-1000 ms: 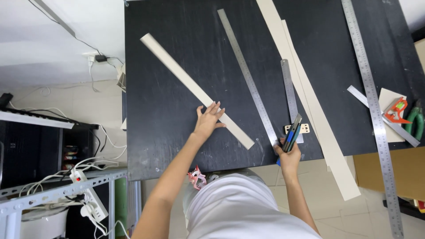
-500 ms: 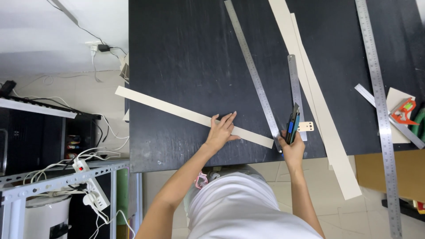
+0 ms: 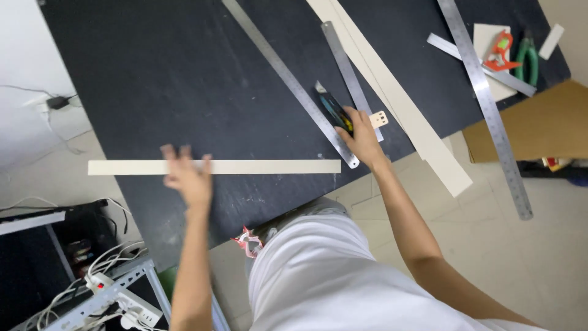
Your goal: Measuring and cutting strips of material using a ruler and utility knife in a workshop.
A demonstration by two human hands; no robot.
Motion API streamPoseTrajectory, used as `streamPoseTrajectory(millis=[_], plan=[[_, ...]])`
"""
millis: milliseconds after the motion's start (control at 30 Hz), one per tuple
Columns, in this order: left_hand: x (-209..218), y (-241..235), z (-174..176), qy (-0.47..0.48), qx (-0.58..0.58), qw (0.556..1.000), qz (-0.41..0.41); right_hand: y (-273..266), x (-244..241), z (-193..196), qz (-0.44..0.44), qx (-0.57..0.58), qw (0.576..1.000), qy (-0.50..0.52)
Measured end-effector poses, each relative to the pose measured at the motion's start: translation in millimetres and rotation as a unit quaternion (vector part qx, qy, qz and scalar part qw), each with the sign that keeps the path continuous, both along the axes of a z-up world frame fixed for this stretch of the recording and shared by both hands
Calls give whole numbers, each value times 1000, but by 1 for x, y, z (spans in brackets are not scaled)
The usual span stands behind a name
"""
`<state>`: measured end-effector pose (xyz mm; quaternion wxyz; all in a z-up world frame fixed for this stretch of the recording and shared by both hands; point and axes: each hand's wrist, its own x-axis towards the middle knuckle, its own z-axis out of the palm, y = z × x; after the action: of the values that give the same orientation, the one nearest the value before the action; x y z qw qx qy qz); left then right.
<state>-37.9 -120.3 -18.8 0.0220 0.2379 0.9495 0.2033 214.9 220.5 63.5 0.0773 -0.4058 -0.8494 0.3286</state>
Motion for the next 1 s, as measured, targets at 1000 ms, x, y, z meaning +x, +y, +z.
streamPoseTrajectory(millis=[1000], plan=[[-142, -193, -57, -66, 456, 866, 194, -14, -11, -50, 2, 227, 970, 89]])
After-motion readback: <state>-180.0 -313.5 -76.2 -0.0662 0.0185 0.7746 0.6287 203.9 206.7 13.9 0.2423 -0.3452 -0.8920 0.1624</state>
